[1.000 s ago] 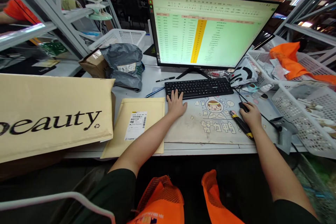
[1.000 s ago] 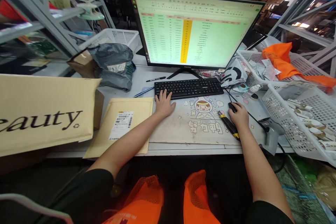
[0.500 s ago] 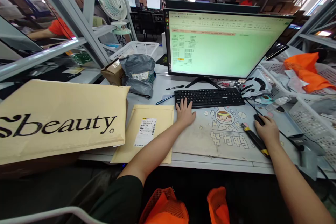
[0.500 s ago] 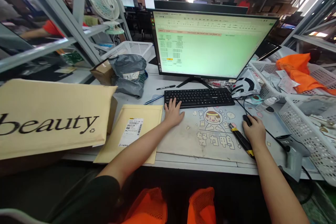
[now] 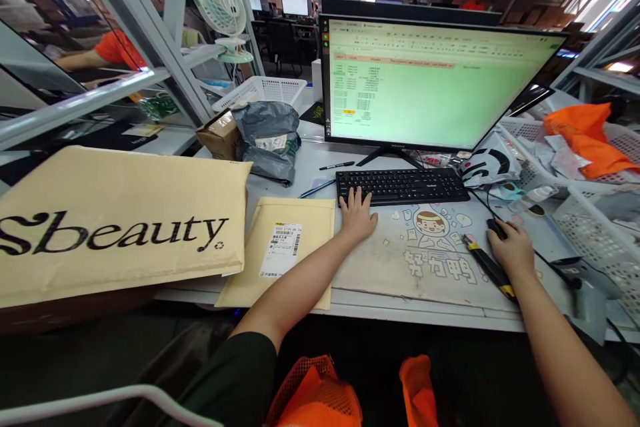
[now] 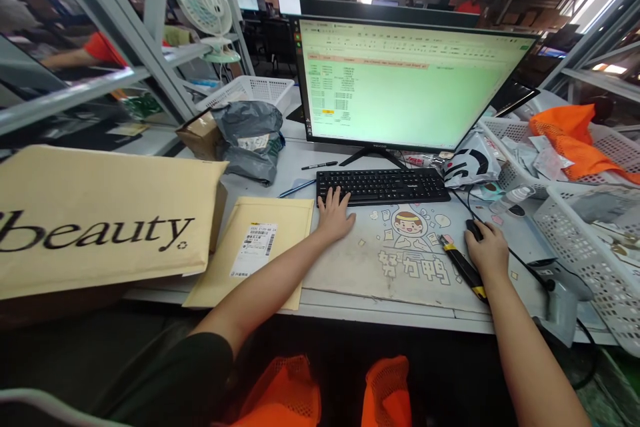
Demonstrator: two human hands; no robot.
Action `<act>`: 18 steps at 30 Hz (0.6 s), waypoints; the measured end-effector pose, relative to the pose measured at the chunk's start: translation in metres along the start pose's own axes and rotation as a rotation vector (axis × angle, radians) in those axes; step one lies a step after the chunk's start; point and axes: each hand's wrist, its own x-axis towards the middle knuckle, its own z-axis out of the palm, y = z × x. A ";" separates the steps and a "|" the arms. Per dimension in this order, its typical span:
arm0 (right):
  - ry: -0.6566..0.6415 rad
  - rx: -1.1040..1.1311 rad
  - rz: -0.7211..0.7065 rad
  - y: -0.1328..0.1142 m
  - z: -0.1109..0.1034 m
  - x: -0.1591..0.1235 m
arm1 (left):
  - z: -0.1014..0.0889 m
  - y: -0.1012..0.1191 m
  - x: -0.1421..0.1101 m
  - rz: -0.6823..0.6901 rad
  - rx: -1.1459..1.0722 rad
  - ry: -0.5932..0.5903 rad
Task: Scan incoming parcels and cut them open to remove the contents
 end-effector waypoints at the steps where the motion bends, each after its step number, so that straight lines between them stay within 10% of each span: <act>1: -0.001 0.003 0.000 0.000 0.000 0.000 | 0.000 0.000 0.000 0.005 -0.002 -0.005; 18: -0.015 0.016 -0.004 0.001 -0.001 0.001 | -0.003 0.004 -0.001 0.039 0.025 0.042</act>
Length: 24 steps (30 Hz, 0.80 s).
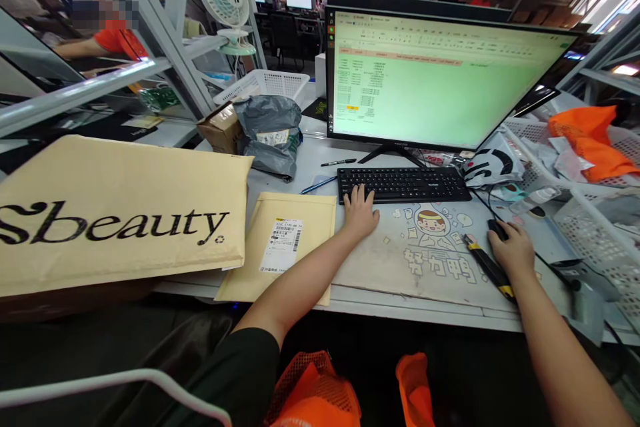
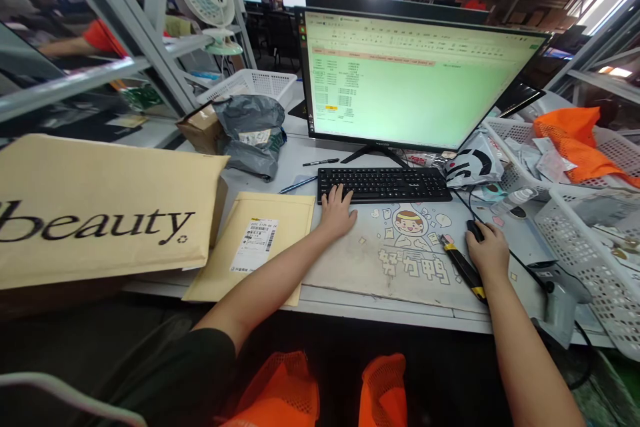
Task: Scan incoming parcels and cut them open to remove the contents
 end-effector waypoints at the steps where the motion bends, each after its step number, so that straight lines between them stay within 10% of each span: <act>1: 0.002 -0.002 0.002 0.000 0.000 0.000 | 0.000 0.000 0.000 0.000 -0.001 0.002; 24: -0.023 0.014 0.019 -0.002 -0.001 -0.001 | -0.002 0.001 0.002 -0.033 0.017 -0.029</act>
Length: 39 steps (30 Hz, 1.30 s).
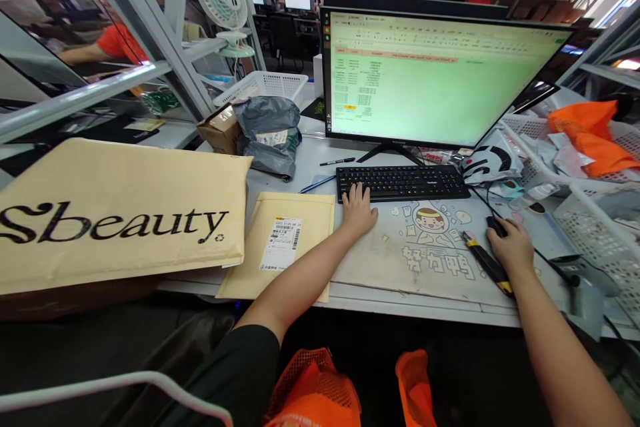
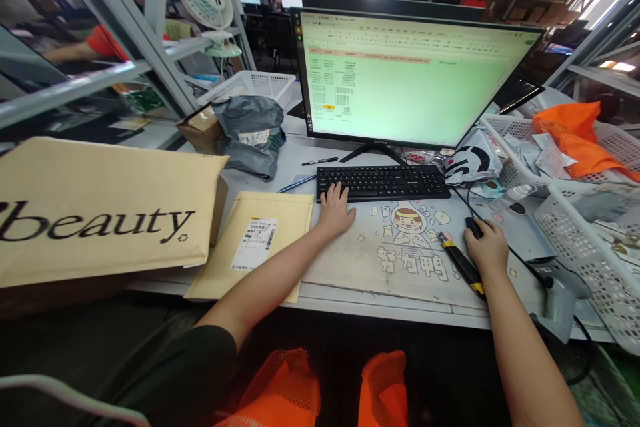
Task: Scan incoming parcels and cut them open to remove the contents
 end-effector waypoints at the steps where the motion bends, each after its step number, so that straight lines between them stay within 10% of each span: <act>1: 0.008 0.007 -0.003 0.000 0.000 0.000 | 0.000 0.000 0.000 -0.001 -0.001 0.001; 39: 0.020 0.068 -0.022 -0.007 0.001 0.002 | 0.011 0.015 0.002 0.016 0.143 0.100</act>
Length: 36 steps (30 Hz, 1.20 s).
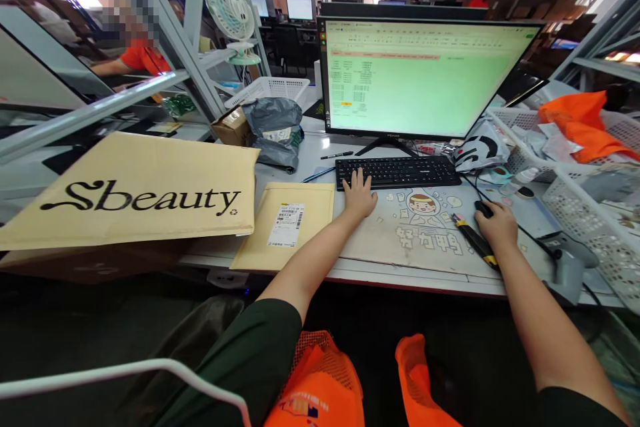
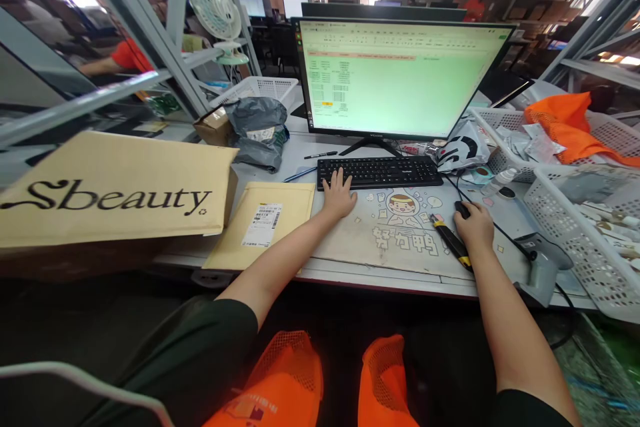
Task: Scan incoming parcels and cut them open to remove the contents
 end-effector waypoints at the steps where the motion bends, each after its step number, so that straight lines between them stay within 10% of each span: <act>1: -0.004 0.005 -0.001 0.001 0.001 0.000 | 0.000 0.000 0.000 -0.012 -0.014 0.015; 36: -0.011 -0.068 0.098 -0.001 0.001 0.001 | -0.001 0.000 0.000 -0.011 0.026 0.024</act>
